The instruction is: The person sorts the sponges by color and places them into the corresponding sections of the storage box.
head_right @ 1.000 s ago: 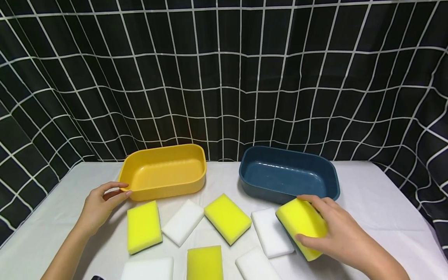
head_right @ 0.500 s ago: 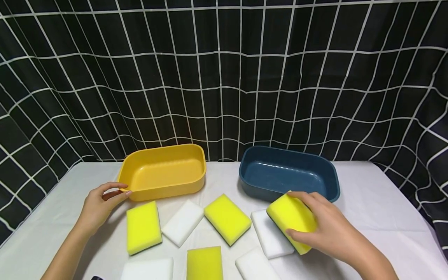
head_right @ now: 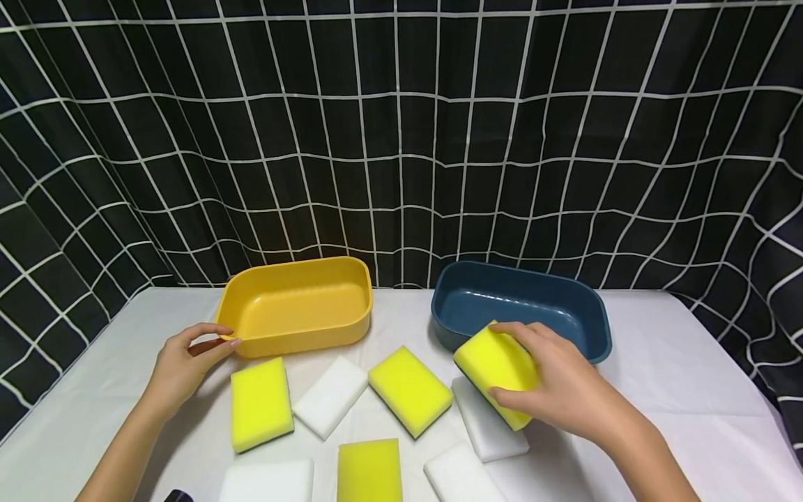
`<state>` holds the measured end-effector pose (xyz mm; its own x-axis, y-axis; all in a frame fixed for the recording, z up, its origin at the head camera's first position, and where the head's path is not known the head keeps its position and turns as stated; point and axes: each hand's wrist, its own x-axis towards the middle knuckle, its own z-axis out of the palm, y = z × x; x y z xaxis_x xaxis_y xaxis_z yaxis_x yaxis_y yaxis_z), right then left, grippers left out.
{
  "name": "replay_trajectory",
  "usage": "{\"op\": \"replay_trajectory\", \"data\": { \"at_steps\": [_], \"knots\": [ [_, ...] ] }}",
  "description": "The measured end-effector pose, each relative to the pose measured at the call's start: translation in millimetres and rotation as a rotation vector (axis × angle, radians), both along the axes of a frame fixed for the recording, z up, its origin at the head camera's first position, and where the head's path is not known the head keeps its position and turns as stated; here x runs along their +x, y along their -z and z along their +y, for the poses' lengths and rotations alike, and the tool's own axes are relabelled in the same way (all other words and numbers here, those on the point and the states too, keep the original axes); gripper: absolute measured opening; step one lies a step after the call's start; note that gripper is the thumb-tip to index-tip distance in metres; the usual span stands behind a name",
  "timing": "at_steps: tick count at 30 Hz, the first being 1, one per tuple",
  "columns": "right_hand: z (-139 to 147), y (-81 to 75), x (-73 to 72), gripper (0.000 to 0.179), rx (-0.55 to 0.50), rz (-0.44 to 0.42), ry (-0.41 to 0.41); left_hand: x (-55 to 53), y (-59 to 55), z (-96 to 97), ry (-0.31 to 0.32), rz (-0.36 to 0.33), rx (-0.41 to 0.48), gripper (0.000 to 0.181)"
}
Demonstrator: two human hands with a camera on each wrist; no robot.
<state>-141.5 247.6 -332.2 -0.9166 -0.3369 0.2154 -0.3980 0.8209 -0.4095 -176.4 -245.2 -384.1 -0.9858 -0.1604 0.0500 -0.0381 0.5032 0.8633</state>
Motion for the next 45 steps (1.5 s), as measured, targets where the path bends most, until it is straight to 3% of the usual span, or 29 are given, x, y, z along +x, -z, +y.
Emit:
{"op": "replay_trajectory", "data": {
  "at_steps": [17,45],
  "knots": [
    [-44,-24.9,-24.5,0.072,-0.035,-0.032,-0.073,-0.2,1.2,0.3,-0.003,-0.015,0.011,0.039],
    [-106,-34.6,-60.8,0.068,-0.068,-0.083,-0.099,0.1,-0.9,0.0,-0.002,-0.013,0.015,0.039]
  ]
}}
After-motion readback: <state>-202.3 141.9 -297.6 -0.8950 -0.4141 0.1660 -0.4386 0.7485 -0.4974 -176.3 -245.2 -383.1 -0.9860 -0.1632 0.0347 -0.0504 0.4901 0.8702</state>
